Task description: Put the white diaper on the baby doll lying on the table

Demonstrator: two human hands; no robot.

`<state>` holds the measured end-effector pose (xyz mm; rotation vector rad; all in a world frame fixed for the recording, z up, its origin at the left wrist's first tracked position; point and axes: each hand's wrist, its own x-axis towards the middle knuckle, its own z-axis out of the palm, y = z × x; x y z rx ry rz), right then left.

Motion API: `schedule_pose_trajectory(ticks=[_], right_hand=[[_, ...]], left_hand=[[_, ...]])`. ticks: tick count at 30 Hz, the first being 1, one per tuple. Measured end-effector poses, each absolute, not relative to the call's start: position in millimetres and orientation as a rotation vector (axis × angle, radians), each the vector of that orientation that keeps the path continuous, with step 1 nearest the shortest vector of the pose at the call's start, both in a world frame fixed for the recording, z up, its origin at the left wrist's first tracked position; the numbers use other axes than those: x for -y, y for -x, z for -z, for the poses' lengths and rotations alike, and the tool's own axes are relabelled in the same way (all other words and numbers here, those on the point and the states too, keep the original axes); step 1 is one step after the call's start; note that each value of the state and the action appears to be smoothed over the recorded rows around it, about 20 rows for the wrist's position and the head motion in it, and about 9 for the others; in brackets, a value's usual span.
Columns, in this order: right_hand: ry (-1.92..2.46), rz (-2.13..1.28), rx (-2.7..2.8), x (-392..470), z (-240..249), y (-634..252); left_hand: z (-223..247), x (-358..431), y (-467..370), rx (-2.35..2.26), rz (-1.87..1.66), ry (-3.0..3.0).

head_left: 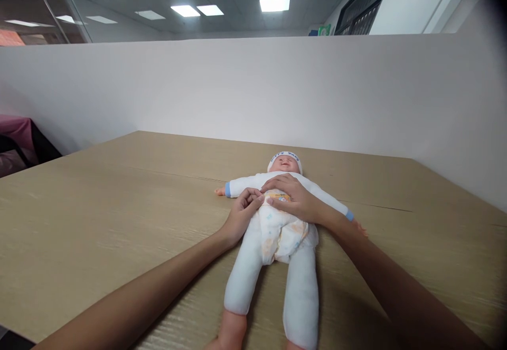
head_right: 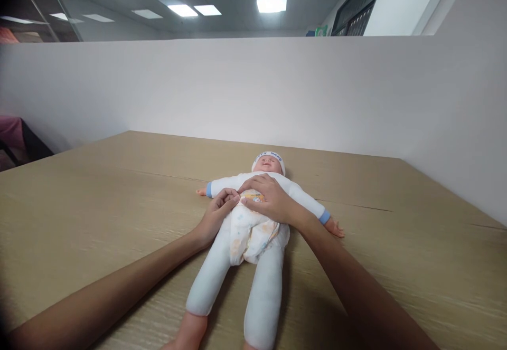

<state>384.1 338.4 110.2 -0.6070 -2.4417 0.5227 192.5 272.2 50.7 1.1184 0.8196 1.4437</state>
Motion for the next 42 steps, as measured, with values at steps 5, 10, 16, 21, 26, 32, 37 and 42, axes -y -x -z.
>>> schedule_pose_trajectory(ticks=[5, 10, 16, 21, 26, 32, 37, 42], right_hand=[[0.582, -0.554, 2.436, -338, -112, -385], [0.532, -0.590, 2.425, -337, -113, -385], [0.490, -0.663, 2.402, -340, -112, -386], [0.480, -0.693, 2.411, -341, -118, -392], [0.592, -0.590, 2.532, -329, -152, -407], [0.673, -0.446, 2.605, -295, -200, -416], [0.709, -0.520, 2.662, -269, -220, -418], [0.549, -0.609, 2.680, -237, -234, -416]], left_hand=[[-48, -272, -190, -0.764, -1.430, -1.113], [-46, -272, -188, -0.728, -1.413, -1.093], [-46, -273, -185, -0.765, -1.399, -1.112], [-46, -273, -182, -0.764, -1.384, -1.146], [-49, -270, -179, -0.766, -1.370, -1.211], [-49, -269, -176, -0.843, -1.325, -1.260], [-50, -269, -175, -0.828, -1.327, -1.240], [-60, -265, -179, -0.851, -1.386, -1.223]])
